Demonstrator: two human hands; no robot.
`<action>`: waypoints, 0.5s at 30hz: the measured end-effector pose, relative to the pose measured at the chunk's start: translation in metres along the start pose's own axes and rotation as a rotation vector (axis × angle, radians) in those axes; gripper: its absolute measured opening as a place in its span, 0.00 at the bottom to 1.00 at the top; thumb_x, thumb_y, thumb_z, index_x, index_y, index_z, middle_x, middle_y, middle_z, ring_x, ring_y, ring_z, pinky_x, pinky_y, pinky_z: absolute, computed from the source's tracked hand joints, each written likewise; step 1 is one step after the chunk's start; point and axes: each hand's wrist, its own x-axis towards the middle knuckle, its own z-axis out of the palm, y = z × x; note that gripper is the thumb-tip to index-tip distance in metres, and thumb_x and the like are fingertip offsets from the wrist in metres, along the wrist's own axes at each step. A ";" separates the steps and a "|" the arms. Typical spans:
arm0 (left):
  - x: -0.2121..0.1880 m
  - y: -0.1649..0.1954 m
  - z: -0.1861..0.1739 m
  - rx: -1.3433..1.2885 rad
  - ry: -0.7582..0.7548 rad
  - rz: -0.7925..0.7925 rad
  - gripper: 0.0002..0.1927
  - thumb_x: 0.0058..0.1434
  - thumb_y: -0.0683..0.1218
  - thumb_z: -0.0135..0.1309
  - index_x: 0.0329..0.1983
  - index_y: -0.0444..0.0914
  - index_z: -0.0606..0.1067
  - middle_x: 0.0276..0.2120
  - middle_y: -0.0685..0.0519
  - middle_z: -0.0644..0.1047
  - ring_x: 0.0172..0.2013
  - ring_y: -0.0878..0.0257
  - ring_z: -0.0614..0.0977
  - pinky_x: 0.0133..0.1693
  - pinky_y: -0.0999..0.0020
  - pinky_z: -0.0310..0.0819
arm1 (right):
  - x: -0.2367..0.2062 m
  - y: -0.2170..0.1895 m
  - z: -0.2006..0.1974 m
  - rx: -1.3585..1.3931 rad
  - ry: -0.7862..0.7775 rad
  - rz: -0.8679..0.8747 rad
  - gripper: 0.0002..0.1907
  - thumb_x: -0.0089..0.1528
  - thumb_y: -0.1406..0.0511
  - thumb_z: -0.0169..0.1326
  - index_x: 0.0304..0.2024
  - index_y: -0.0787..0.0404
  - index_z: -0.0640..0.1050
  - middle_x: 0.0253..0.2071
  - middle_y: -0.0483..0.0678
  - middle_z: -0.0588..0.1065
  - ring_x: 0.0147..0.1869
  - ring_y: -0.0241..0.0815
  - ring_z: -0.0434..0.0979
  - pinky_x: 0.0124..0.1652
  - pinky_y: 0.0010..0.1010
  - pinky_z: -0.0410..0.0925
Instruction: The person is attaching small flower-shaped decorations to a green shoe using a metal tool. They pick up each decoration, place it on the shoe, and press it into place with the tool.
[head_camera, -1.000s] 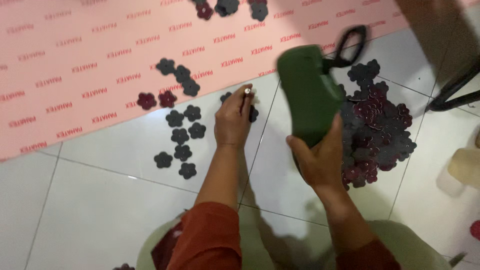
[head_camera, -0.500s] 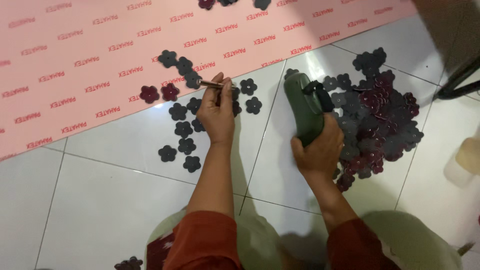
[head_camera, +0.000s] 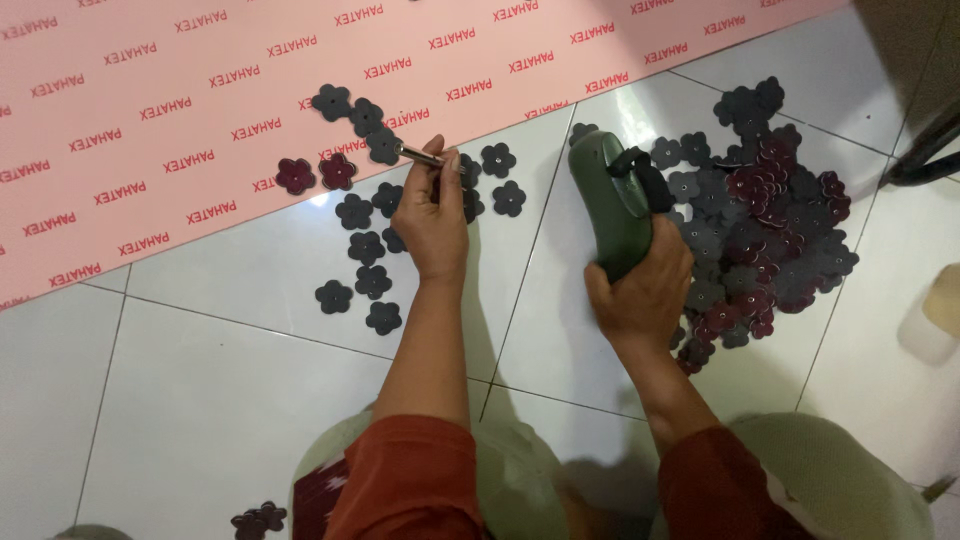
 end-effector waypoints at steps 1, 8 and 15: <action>0.001 0.000 0.001 0.003 0.000 0.008 0.15 0.68 0.44 0.58 0.57 0.36 0.79 0.39 0.57 0.84 0.36 0.76 0.80 0.39 0.78 0.77 | 0.000 0.000 0.000 -0.002 0.008 -0.003 0.43 0.54 0.65 0.62 0.68 0.67 0.60 0.62 0.63 0.65 0.64 0.68 0.64 0.63 0.57 0.60; 0.000 0.000 0.001 0.010 -0.014 0.030 0.15 0.68 0.44 0.58 0.57 0.36 0.79 0.41 0.56 0.85 0.39 0.75 0.82 0.42 0.77 0.79 | -0.001 -0.001 0.001 0.006 -0.001 0.032 0.43 0.53 0.64 0.62 0.68 0.66 0.60 0.62 0.62 0.66 0.64 0.67 0.64 0.62 0.57 0.60; -0.002 0.000 0.004 0.123 -0.044 0.102 0.14 0.71 0.44 0.56 0.58 0.36 0.79 0.42 0.54 0.85 0.41 0.73 0.84 0.46 0.76 0.81 | 0.001 0.001 0.000 -0.006 -0.015 0.031 0.43 0.52 0.64 0.63 0.67 0.67 0.61 0.59 0.62 0.67 0.63 0.67 0.65 0.61 0.57 0.60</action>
